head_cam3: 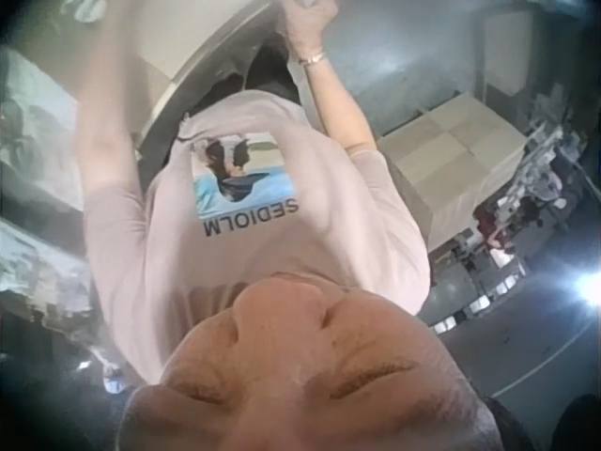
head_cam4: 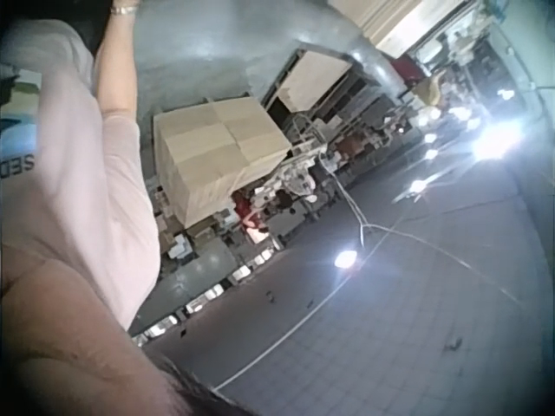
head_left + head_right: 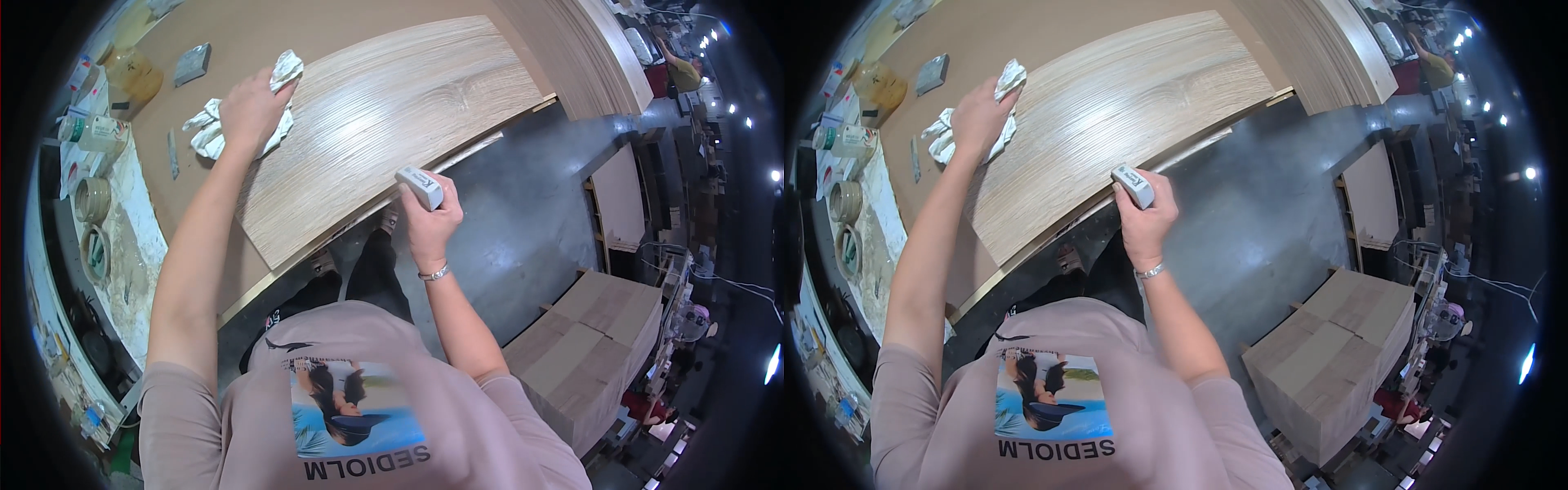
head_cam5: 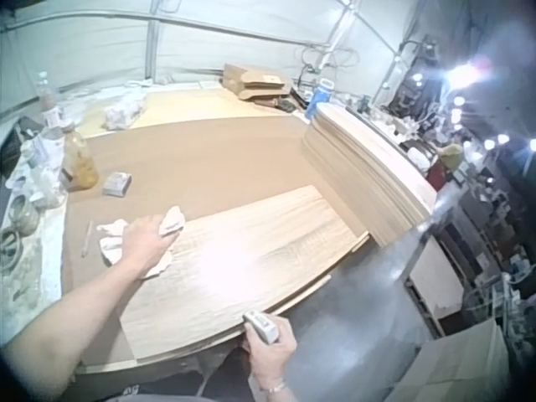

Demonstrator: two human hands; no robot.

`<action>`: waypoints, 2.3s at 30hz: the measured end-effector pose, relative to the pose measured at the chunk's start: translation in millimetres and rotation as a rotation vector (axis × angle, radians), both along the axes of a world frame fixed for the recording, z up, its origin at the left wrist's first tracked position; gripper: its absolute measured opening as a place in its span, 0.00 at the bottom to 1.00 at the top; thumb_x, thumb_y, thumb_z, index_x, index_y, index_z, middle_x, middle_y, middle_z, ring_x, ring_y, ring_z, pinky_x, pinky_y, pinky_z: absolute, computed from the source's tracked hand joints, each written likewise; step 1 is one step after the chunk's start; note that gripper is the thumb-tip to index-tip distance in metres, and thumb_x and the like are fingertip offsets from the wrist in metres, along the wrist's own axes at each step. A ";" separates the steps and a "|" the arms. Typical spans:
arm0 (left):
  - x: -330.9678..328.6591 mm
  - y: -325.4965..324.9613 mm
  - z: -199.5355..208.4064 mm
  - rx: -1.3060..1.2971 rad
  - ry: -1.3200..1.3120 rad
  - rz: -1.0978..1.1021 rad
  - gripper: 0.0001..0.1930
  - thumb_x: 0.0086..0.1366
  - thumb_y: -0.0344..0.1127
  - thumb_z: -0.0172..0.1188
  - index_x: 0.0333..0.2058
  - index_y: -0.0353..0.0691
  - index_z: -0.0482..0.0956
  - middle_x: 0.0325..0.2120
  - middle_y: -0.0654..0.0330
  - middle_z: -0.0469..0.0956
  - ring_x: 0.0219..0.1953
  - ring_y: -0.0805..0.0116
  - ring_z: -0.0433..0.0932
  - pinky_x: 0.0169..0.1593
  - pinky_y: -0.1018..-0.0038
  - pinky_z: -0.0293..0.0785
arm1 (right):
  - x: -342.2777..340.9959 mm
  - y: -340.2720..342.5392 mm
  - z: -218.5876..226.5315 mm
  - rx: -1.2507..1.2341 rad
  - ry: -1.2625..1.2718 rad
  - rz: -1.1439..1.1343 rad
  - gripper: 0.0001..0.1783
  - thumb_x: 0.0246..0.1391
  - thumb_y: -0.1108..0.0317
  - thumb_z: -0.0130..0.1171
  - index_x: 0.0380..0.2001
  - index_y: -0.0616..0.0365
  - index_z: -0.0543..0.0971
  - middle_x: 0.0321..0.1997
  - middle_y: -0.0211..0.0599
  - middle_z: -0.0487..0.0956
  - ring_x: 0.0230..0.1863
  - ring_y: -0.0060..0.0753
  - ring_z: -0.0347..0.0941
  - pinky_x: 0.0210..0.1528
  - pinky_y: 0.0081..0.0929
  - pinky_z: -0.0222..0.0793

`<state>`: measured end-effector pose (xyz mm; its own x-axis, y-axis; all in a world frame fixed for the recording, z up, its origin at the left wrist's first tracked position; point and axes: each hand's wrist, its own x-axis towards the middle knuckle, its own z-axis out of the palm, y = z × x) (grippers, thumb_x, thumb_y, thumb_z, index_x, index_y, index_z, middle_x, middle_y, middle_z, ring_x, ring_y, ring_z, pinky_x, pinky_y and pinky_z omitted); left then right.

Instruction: The person wipes a wooden board with a cloth and sands the edges and surface using a sanding block.

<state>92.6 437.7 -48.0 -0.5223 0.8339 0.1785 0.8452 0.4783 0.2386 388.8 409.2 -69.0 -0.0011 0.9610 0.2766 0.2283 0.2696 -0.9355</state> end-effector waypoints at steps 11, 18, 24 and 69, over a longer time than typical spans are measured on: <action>-1.0 2.1 -3.8 -0.017 -0.026 -0.014 0.28 0.66 0.63 0.51 0.47 0.44 0.80 0.38 0.52 0.83 0.44 0.50 0.80 0.46 0.56 0.74 | -77.0 -147.4 1.6 0.092 -0.036 0.539 0.19 0.36 0.80 0.70 0.37 0.61 0.81 0.36 0.44 0.79 0.36 0.44 0.77 0.38 0.32 0.75; -7.1 -6.4 -2.9 0.149 -0.125 -0.046 0.23 0.64 0.55 0.56 0.50 0.45 0.80 0.41 0.51 0.83 0.45 0.52 0.81 0.46 0.57 0.75 | -61.5 -143.7 9.2 0.194 -0.070 0.561 0.18 0.37 0.78 0.70 0.37 0.61 0.82 0.35 0.42 0.80 0.35 0.42 0.77 0.36 0.32 0.75; 38.8 -77.2 35.0 0.377 -0.394 -0.642 0.24 0.50 0.25 0.67 0.50 0.38 0.80 0.41 0.51 0.83 0.46 0.52 0.82 0.52 0.61 0.75 | 65.5 -98.0 0.2 0.092 -0.341 0.007 0.17 0.40 0.77 0.72 0.37 0.62 0.82 0.38 0.41 0.80 0.37 0.37 0.78 0.41 0.30 0.74; 282.4 59.6 9.8 0.244 -0.012 -0.085 0.31 0.44 0.38 0.71 0.52 0.50 0.79 0.45 0.50 0.78 0.49 0.51 0.75 0.55 0.55 0.68 | 93.0 341.3 40.9 -0.348 0.405 0.543 0.11 0.51 0.79 0.67 0.39 0.67 0.80 0.36 0.34 0.82 0.35 0.24 0.77 0.40 0.22 0.73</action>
